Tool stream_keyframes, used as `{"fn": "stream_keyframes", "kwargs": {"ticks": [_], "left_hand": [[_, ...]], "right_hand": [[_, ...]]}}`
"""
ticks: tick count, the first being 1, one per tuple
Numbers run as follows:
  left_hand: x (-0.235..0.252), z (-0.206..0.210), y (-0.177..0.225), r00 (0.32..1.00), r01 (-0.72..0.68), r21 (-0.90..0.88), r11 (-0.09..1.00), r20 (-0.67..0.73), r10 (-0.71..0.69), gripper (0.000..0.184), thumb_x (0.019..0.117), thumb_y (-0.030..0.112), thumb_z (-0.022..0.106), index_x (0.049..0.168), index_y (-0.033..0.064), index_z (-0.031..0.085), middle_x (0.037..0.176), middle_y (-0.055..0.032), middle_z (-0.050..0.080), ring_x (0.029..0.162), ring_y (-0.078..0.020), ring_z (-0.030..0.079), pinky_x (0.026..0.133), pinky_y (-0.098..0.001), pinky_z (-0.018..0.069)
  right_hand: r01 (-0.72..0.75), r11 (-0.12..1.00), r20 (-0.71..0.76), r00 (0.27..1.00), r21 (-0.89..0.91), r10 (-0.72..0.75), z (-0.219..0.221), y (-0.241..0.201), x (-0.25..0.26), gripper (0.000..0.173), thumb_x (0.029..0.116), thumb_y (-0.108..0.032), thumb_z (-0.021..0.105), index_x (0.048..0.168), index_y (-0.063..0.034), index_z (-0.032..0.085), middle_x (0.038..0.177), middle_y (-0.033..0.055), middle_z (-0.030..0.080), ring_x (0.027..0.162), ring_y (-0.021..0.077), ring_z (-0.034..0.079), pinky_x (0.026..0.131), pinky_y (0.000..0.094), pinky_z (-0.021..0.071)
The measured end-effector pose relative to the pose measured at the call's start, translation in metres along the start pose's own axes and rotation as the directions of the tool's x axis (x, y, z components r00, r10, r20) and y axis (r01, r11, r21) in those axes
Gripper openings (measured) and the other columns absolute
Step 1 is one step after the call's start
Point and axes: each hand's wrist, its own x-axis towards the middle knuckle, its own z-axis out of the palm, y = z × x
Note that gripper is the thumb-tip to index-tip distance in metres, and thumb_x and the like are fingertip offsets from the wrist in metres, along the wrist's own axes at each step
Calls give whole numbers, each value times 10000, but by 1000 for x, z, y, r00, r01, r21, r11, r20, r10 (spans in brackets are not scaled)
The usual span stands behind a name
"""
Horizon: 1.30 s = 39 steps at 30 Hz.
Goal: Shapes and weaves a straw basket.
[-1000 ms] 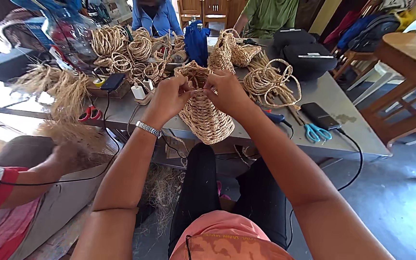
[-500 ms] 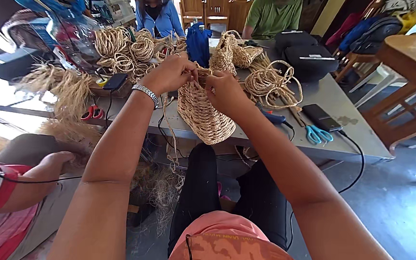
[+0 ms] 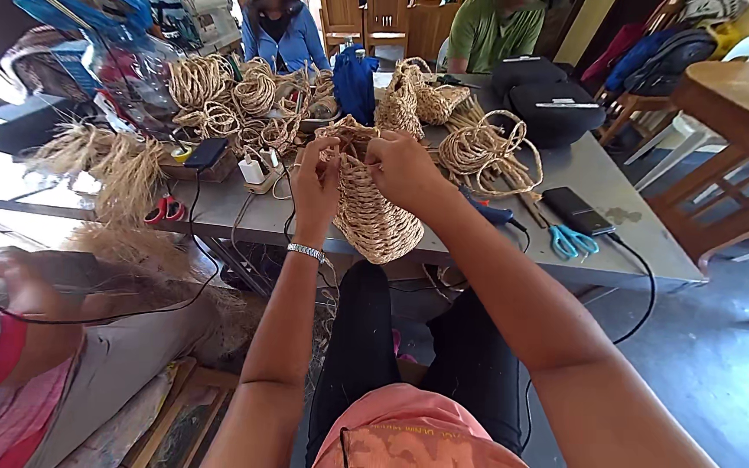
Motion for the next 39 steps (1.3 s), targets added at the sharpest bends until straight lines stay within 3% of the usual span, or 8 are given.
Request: {"fn": "stream_keyframes", "kwargs": {"ticks": [3,6,11,15,19,27,34,39], "left_hand": [[0,6,-6,1000,-1,-72,997,-18,0,247,1047,158,555,1245,72,675,972,-92,647,753,-121,561,688,-267,473],[7,-4,-10,997,30,-102,994,68,-24,215,1040,157,572,1173,59,710,991,-71,658,787,-87,566,715,-230,470],[25,-19,7,963,159,34,987,213,-162,211,1029,165,577,1145,65,722,1071,-103,663,879,-153,627,818,-322,524],[10,-6,19,971,232,18,973,61,-232,217,1030,179,578,1151,64,718,1038,-90,694,891,-147,640,839,-321,519],[-2,7,19,979,190,41,981,-87,-186,226,1033,197,583,1143,60,725,1045,-106,684,862,-141,644,811,-292,524],[-15,18,9,987,29,97,995,-163,-12,205,1028,131,580,1121,20,726,995,-134,628,828,-146,607,768,-239,516],[-20,30,6,991,-24,127,992,-124,40,205,1037,99,541,1116,12,710,1070,-144,641,906,-181,642,826,-277,547],[-4,11,-6,995,72,-65,995,72,-67,260,1039,158,546,1238,-3,587,921,-119,618,757,-157,593,716,-315,518]], "right_hand": [[27,999,-54,998,30,-25,4,4,0,212,957,-14,608,1146,-39,700,1158,161,688,1185,359,605,1042,482,474],[19,999,-59,998,40,-16,5,4,-2,226,971,-29,600,1160,-72,716,1150,147,685,1180,353,602,1009,480,496],[28,1000,-50,998,5,-28,6,7,-3,198,1015,-146,579,1110,-90,744,1134,141,668,1185,349,587,961,494,516],[-17,996,102,995,-84,25,-10,-2,8,214,1028,-181,568,1151,-118,732,1153,129,697,1155,343,640,919,567,526],[-86,975,283,949,-203,142,-25,-13,31,236,1005,-187,591,1204,-149,712,1204,148,690,1176,372,633,891,633,507],[-138,952,322,919,-272,226,-26,-24,45,182,956,-170,633,1069,-72,736,1226,193,660,1202,394,610,873,633,511],[-104,958,364,909,-268,200,-21,-6,52,204,930,-160,672,1086,-48,742,1232,218,659,1231,422,586,955,661,475],[-61,982,329,937,-180,118,-20,1,41,246,980,-165,635,1180,-65,737,1212,168,703,1220,357,616,1096,587,403]]}}
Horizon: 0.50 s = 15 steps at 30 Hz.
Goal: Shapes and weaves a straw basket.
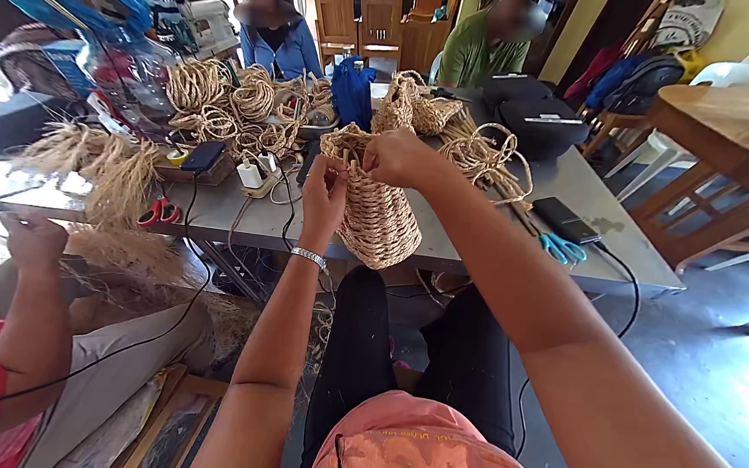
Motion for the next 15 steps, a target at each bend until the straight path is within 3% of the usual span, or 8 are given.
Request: {"fn": "stream_keyframes", "kwargs": {"ticks": [1,3,4,5,8,9,12,15], "left_hand": [[6,-6,-1,998,27,-16,1000,57,-26,338,1032,169,554,1340,32,530,899,-108,608,723,-158,591,690,-327,526],[21,-18,-3,983,50,1,999,179,-49,500,1018,185,559,1510,160,476,1039,-120,649,766,-179,615,720,-364,536],[26,-24,-3,968,59,43,997,241,-68,470,1027,206,543,1496,206,515,1182,-124,665,842,-187,634,770,-381,535],[29,-27,-2,956,56,85,995,283,-78,432,1037,227,520,1468,218,556,1204,-129,665,882,-200,629,801,-397,518],[27,-25,-6,960,-16,154,988,280,-29,412,1065,272,463,1461,213,560,922,-116,627,766,-214,576,755,-418,491],[23,-20,-8,968,-39,155,987,249,-1,420,1077,272,444,1482,208,534,952,-116,642,777,-216,587,770,-421,496],[2,-1,-14,984,-154,171,973,114,136,465,1116,235,378,1571,151,425,1447,-96,607,1179,-213,668,1033,-414,510],[-12,18,-22,972,-218,171,961,-46,229,444,1114,150,384,1543,63,458,1499,-116,561,1314,-235,600,1114,-376,454]], "right_hand": [[4,1000,3,1000,7,-4,1,1,-1,261,984,-158,625,1207,-78,735,1230,151,705,1237,342,611,1121,577,380],[7,1000,18,1000,-9,-7,0,-1,-3,293,978,-125,604,1239,-90,733,1257,144,701,1259,342,598,1146,577,347],[3,999,27,1000,-38,-2,1,-3,-4,300,979,-123,591,1240,-92,735,1260,151,698,1266,352,592,1144,579,350],[7,998,35,999,-66,-5,2,-5,-5,298,987,-120,580,1240,-85,733,1256,161,695,1266,356,589,1150,570,339],[63,991,-1,998,-121,-64,4,-4,-6,259,1004,-112,567,1194,-71,738,1191,153,711,1207,334,618,1133,527,359],[80,988,-17,996,-133,-83,6,-2,-7,251,1002,-107,568,1184,-73,738,1184,150,712,1207,339,615,1111,531,381],[79,983,-57,994,-164,-90,10,-3,-11,262,995,-97,562,1190,-92,737,1224,141,695,1272,383,556,1035,569,443],[52,984,-80,995,-169,-67,11,-6,-14,260,996,-102,562,1182,-101,743,1225,129,693,1282,386,541,980,573,475]]}}
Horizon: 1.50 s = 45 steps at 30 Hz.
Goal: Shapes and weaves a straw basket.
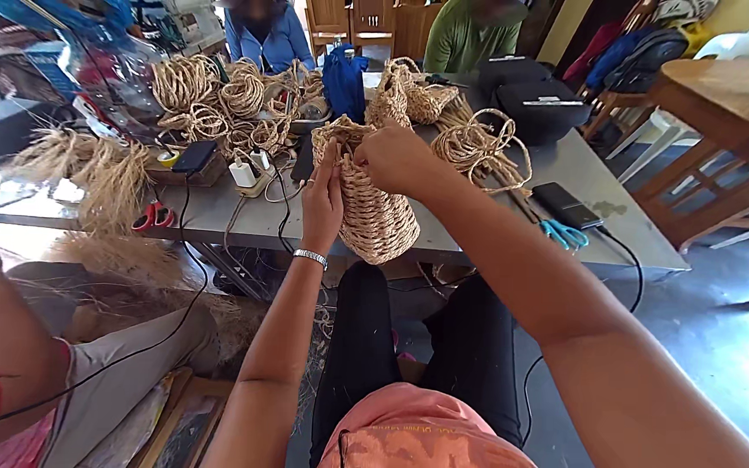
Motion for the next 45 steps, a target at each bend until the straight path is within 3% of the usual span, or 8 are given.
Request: {"fn": "stream_keyframes", "kwargs": {"ticks": [5,11,14,21,26,30,37,45], "left_hand": [[-6,8,14,997,24,-34,999,-77,-26,384,1103,147,415,1417,-13,566,1391,-170,632,1238,-221,646,1071,-347,493],[-32,17,93,974,203,-20,979,107,-200,495,1126,227,327,1594,74,272,1265,-214,654,957,-340,705,796,-484,592],[-34,30,127,957,238,-12,971,172,-233,524,1116,226,375,1570,31,201,998,-201,652,709,-303,663,607,-454,576],[-44,37,130,981,89,106,990,166,-105,518,1107,177,407,1553,-19,230,1014,-219,649,768,-307,697,669,-432,602],[-45,43,126,981,104,127,986,151,-123,538,1110,179,390,1582,12,191,976,-202,650,716,-292,683,634,-427,594],[-49,34,127,965,150,103,983,199,-168,554,1114,195,368,1622,71,185,1152,-215,677,779,-305,707,684,-459,602],[-39,-1,103,976,182,15,983,120,-182,593,1073,262,528,1616,174,306,759,-71,576,539,-170,511,492,-353,489],[-39,7,95,979,170,74,983,98,-176,524,1070,353,539,1574,259,430,926,-89,714,611,-213,602,577,-424,521]], "right_hand": [[37,999,10,999,-21,-37,-3,11,-6,245,1000,-77,561,1173,-91,734,1234,133,686,1286,375,550,987,575,480],[153,988,-118,982,35,-148,9,63,-28,267,999,-41,558,1155,-118,761,1220,106,715,1283,366,565,1039,600,436],[196,976,-162,970,90,-180,6,83,-45,234,998,-30,574,1100,-86,777,1145,124,733,1234,375,592,1045,561,460],[199,961,-283,949,192,-140,15,90,-68,230,970,21,580,1071,-39,777,1178,161,722,1257,390,581,1106,513,426],[208,930,-373,924,302,-85,19,72,-82,356,929,67,567,1249,-24,693,1249,168,685,1243,352,595,1103,473,447],[227,933,-559,829,279,-34,53,60,-92,316,990,-35,577,1297,-17,651,1199,171,695,1190,342,631,1064,439,493],[189,936,-683,727,296,69,81,50,-85,370,987,-59,550,1353,-23,595,1233,133,691,1183,315,636,1015,461,522],[110,965,-714,693,238,97,93,42,-80,393,1003,-76,493,1382,-73,598,1205,111,697,1180,322,620,955,489,516]]}}
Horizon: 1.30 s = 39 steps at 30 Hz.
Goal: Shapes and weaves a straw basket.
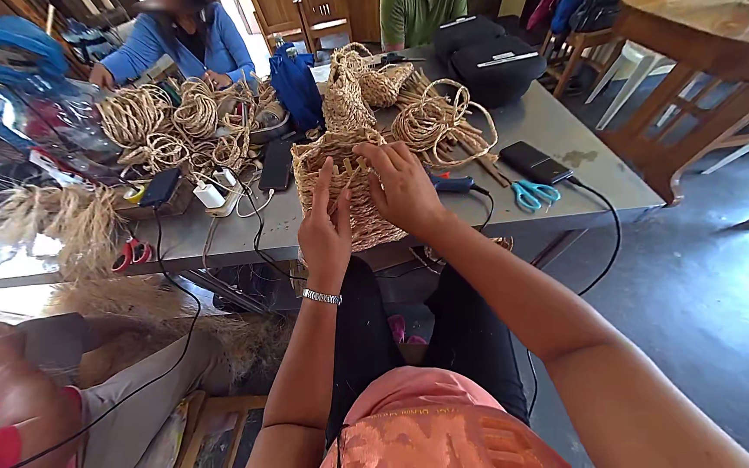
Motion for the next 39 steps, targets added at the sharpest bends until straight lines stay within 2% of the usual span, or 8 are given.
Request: {"fn": "stream_keyframes", "kwargs": {"ticks": [3,6,9,17,23,28,35,39], "left_hand": [[-5,-1,0,999,-28,28,999,16,28,559,1073,322,540,1600,234,376,1162,-75,733,706,-201,677,631,-414,571],[-5,-8,0,997,-75,3,997,14,75,573,1040,267,610,1558,142,397,768,-83,548,531,-194,482,477,-367,456],[5,-30,4,988,-150,71,986,43,147,274,1039,229,613,1261,69,622,998,-109,692,799,-211,678,705,-402,576],[76,-70,21,913,-355,200,913,282,294,267,1064,247,536,1116,72,731,1018,-139,677,894,-273,670,800,-458,552],[101,-73,30,883,-195,362,912,469,3,254,1036,259,561,1084,77,732,981,-174,717,939,-377,689,802,-624,512],[78,-65,50,914,-88,420,903,394,-94,246,1010,183,531,1182,75,669,843,-151,669,820,-384,667,698,-617,496],[7,-27,20,992,-106,235,966,93,86,306,1104,216,406,1320,16,489,869,-138,685,722,-294,695,595,-479,566],[-9,13,-9,972,-161,85,983,-160,173,296,1100,168,441,1337,-2,496,939,-113,699,777,-179,686,696,-355,588]], "right_hand": [[-16,1000,25,1000,-21,17,-3,-5,0,436,989,-82,490,1413,-115,586,1198,112,692,1172,335,614,932,507,507],[-10,999,40,999,-33,11,-6,-7,2,433,1042,-191,482,1461,-235,582,1093,119,660,1064,338,603,857,502,496],[-10,996,112,993,-93,21,-10,-9,9,425,1073,-298,454,1480,-356,563,1036,132,611,1017,334,578,842,492,470],[9,995,88,996,-104,0,-6,-9,12,341,1070,-277,461,1318,-250,695,1033,150,614,1028,351,587,842,490,483],[-7,988,102,995,-151,23,-6,-16,11,333,1064,-231,483,1332,-250,680,1061,161,631,1069,368,602,858,511,493],[-12,986,88,996,-168,27,-3,-17,10,339,1052,-218,498,1334,-257,681,1068,163,633,1070,372,600,858,507,490],[-33,985,110,993,-170,52,-4,-20,10,327,1071,-244,469,1314,-258,688,1079,160,640,1069,371,604,835,520,494],[-44,993,124,991,-109,57,-8,-18,11,314,1074,-258,472,1292,-257,698,1062,135,633,1070,351,598,844,512,486]]}}
